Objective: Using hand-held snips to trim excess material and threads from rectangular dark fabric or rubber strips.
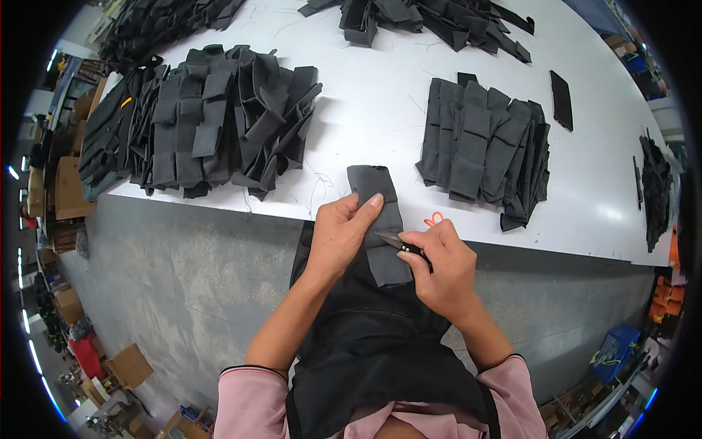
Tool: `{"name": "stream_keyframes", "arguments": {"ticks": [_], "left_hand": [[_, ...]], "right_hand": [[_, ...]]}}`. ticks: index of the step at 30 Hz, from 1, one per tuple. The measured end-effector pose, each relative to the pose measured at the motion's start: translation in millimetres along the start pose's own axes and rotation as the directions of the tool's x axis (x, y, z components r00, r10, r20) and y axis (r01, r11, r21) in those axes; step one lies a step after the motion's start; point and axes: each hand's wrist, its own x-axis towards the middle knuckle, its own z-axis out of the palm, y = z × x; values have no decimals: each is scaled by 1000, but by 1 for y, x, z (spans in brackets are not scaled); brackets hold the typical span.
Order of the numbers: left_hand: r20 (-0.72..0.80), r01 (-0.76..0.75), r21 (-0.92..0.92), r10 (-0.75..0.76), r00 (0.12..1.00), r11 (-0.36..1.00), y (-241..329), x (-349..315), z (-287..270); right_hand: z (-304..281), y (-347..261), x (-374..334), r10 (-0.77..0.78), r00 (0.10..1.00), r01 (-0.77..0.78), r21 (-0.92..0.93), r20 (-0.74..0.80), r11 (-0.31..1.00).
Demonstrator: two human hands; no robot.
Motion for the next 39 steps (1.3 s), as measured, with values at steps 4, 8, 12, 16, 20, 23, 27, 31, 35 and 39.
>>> {"name": "stream_keyframes", "arguments": {"ticks": [4,8,12,16,20,23,27,31,35,39], "left_hand": [[-4,-23,121,24,1000,992,-8,7,-4],[0,-114,226,117,993,967,26,-6,-9],[3,-353,225,361,932,908,67,-3,-30],[-16,-568,619,732,681,542,91,-1,-71],[228,-548,813,760,609,196,132,15,-101],[310,-311,945,570,761,-100,136,29,-131],[149,75,959,708,690,-275,135,7,-143],[163,-294,955,907,388,-46,125,-10,-101],[103,-614,356,623,775,705,81,18,-41],[283,-264,-66,272,920,962,35,53,32]], "right_hand": [[-1,2,-4,-83,996,84,-129,20,988],[-6,0,-3,72,991,-46,213,-114,976],[-20,10,1,385,918,-290,493,-100,820],[-19,33,15,434,891,-299,553,-130,778],[-37,57,35,396,888,-384,95,-235,918],[-41,87,49,307,901,-380,-216,-307,899],[-31,105,64,382,878,-475,-422,-289,772],[-24,112,78,585,788,-600,-463,-195,653],[-20,116,79,501,808,-574,-224,-311,787],[-19,105,71,388,799,-427,21,-459,904]]}}
